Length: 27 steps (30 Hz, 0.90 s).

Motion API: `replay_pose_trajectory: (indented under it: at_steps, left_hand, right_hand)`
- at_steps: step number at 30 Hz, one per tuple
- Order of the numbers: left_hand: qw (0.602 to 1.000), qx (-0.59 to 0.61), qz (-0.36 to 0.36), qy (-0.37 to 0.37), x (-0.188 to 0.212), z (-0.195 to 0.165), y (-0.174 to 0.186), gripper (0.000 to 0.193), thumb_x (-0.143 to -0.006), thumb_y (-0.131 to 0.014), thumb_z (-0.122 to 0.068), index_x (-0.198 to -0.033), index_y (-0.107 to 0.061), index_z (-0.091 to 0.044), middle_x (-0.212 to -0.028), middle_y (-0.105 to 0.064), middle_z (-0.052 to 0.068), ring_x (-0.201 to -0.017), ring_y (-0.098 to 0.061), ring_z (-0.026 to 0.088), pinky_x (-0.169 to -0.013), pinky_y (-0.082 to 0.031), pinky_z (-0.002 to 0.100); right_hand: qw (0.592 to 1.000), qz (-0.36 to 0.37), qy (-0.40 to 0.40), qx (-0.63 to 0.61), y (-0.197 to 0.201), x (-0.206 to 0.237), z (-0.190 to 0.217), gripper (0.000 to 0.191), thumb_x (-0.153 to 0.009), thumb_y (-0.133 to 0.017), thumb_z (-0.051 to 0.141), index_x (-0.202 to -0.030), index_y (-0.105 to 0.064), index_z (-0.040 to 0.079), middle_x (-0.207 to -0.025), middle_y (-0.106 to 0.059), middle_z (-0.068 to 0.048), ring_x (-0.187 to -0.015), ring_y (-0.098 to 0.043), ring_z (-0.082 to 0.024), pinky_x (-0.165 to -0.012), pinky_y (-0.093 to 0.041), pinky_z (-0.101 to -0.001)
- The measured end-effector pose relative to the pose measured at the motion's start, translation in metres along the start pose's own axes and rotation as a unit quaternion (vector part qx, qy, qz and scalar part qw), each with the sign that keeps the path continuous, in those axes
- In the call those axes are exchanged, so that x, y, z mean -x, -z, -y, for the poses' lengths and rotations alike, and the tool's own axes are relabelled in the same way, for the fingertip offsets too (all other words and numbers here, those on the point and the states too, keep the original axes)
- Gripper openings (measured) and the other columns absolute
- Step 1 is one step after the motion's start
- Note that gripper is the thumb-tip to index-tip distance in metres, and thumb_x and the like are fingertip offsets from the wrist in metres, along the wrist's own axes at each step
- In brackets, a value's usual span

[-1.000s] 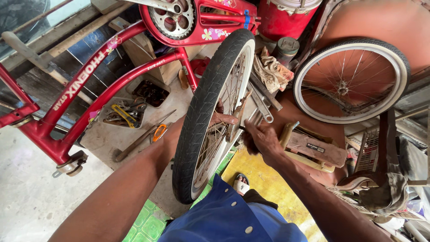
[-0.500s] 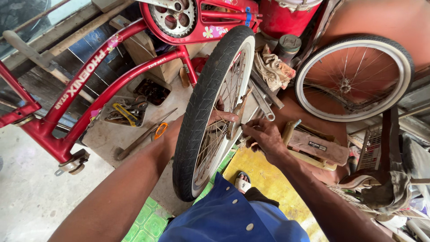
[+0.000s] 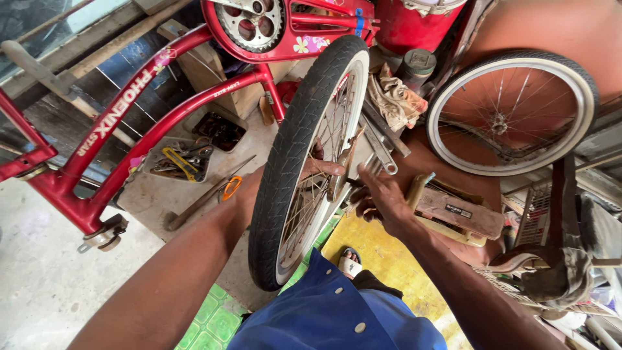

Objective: The person removes a bicycle wheel from the frame and works on the hub using a wrench and a grease gun. They apply grease to the hub, tighten components with a wrench, and then reattach the wheel to the bicycle frame.

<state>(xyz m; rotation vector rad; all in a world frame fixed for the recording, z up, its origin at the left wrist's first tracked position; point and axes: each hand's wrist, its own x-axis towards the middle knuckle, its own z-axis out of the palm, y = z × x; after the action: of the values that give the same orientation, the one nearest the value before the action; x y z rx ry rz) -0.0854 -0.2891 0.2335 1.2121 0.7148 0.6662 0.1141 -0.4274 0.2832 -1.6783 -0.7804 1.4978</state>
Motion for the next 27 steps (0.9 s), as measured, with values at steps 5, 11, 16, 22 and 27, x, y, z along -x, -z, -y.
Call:
replay_pose_trajectory:
  at_steps: [5, 11, 16, 22, 27]
  left_hand:
    - [0.983, -0.178, -0.036, 0.014, -0.008, 0.000, -0.002, 0.053, -0.060, -0.101, -0.032, -0.081, -0.058, -0.009, -0.078, -0.054, 0.002, -0.068, -0.055, 0.016, -0.060, -0.049, 0.029]
    - [0.997, -0.069, 0.009, 0.030, -0.009, -0.005, 0.000, 0.057, -0.056, -0.100, -0.035, -0.088, -0.059, -0.013, -0.084, -0.060, 0.001, -0.081, -0.064, 0.014, -0.074, -0.056, 0.026]
    - [0.989, -0.140, -0.050, 0.019, -0.012, -0.006, 0.000, 0.054, -0.060, -0.100, -0.033, -0.086, -0.058, -0.011, -0.081, -0.053, -0.001, -0.074, -0.058, 0.014, -0.068, -0.052, 0.027]
    - [0.982, -0.178, -0.059, -0.009, -0.016, -0.015, -0.010, 0.051, -0.057, -0.099, -0.030, -0.080, -0.060, -0.008, -0.073, -0.055, 0.000, -0.067, -0.055, 0.015, -0.061, -0.046, 0.030]
    - [0.988, -0.150, -0.032, 0.031, -0.016, -0.024, -0.012, 0.050, -0.060, -0.098, -0.030, -0.080, -0.058, -0.009, -0.073, -0.057, 0.001, -0.069, -0.058, 0.016, -0.063, -0.050, 0.028]
  right_hand:
    - [0.999, -0.019, 0.004, 0.031, 0.001, -0.005, 0.004, 0.046, -0.101, -0.059, 0.042, -0.080, -0.069, 0.001, -0.065, -0.065, -0.012, -0.043, -0.052, -0.018, -0.036, -0.041, -0.0325]
    - [0.999, 0.022, 0.039, -0.011, 0.008, -0.013, 0.003, 0.023, -0.091, -0.069, 0.029, -0.086, -0.068, 0.006, -0.071, -0.068, -0.009, -0.049, -0.058, -0.014, -0.040, -0.045, -0.0278]
    - [0.999, -0.019, 0.018, 0.021, 0.007, -0.026, 0.000, 0.054, -0.102, -0.057, 0.045, -0.077, -0.067, -0.001, -0.061, -0.064, -0.015, -0.040, -0.053, -0.018, -0.034, -0.042, -0.0310]
    - [0.998, -0.014, 0.051, 0.029, 0.016, -0.030, -0.002, 0.047, -0.098, -0.066, 0.041, -0.080, -0.068, -0.002, -0.060, -0.064, -0.013, -0.039, -0.052, -0.017, -0.032, -0.040, -0.0315]
    - [0.995, 0.023, 0.092, 0.033, 0.024, -0.027, -0.001, 0.034, -0.091, -0.069, 0.037, -0.084, -0.068, 0.004, -0.066, -0.069, -0.008, -0.045, -0.060, -0.013, -0.036, -0.045, -0.0286]
